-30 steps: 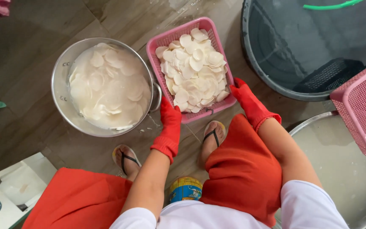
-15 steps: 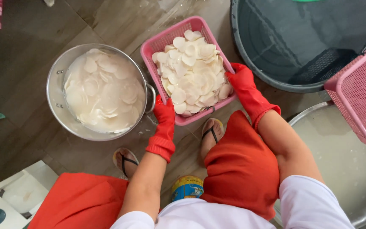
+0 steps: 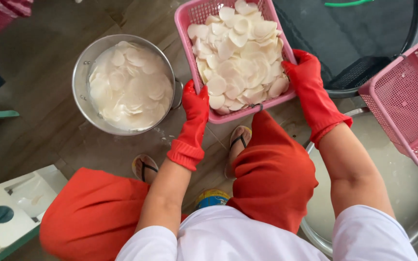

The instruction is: The person uses a manual mandoline slicer to slice white vegetable pieces into thin rounds, collecting them in a metal bowl. They then transfer the sliced pieces by hand into a pink plastic basket.

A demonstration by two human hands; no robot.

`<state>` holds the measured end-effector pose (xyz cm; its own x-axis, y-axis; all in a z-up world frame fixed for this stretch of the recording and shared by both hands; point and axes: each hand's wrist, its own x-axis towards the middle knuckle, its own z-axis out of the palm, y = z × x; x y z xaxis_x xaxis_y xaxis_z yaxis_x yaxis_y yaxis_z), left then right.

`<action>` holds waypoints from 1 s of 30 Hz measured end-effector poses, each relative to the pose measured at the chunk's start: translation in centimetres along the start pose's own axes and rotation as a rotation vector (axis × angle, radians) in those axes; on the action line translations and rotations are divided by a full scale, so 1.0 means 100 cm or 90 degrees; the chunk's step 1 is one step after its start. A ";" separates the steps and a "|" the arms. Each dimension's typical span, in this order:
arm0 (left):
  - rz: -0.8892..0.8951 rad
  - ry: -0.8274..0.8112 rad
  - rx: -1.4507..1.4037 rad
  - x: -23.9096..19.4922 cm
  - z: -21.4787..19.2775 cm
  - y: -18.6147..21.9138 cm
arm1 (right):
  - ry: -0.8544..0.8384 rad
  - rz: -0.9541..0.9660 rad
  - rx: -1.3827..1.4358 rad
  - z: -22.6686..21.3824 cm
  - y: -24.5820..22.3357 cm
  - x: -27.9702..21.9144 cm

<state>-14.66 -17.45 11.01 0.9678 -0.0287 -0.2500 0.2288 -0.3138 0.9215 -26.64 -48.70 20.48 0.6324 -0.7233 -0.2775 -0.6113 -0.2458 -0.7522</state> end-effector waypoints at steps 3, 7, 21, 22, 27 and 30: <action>0.059 -0.072 -0.214 -0.003 -0.028 0.022 | -0.008 -0.138 0.027 -0.011 -0.033 -0.016; 0.092 -0.004 -0.195 -0.005 -0.084 0.041 | -0.047 -0.197 0.031 0.008 -0.083 -0.029; 0.079 0.171 -0.139 0.030 -0.285 -0.019 | -0.196 -0.243 0.092 0.186 -0.166 -0.091; 0.110 0.173 -0.057 0.031 -0.296 -0.021 | -0.184 -0.232 0.129 0.196 -0.161 -0.096; 0.157 0.174 0.102 0.036 -0.306 -0.012 | -0.155 -0.213 0.189 0.198 -0.155 -0.116; 0.126 0.156 0.269 0.025 -0.311 0.027 | -0.151 -0.107 0.183 0.199 -0.156 -0.130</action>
<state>-8.37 11.14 22.10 0.9959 0.0811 0.0409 0.0254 -0.6812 0.7317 -15.85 -22.66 23.98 0.8253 -0.5105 -0.2413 -0.3533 -0.1335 -0.9259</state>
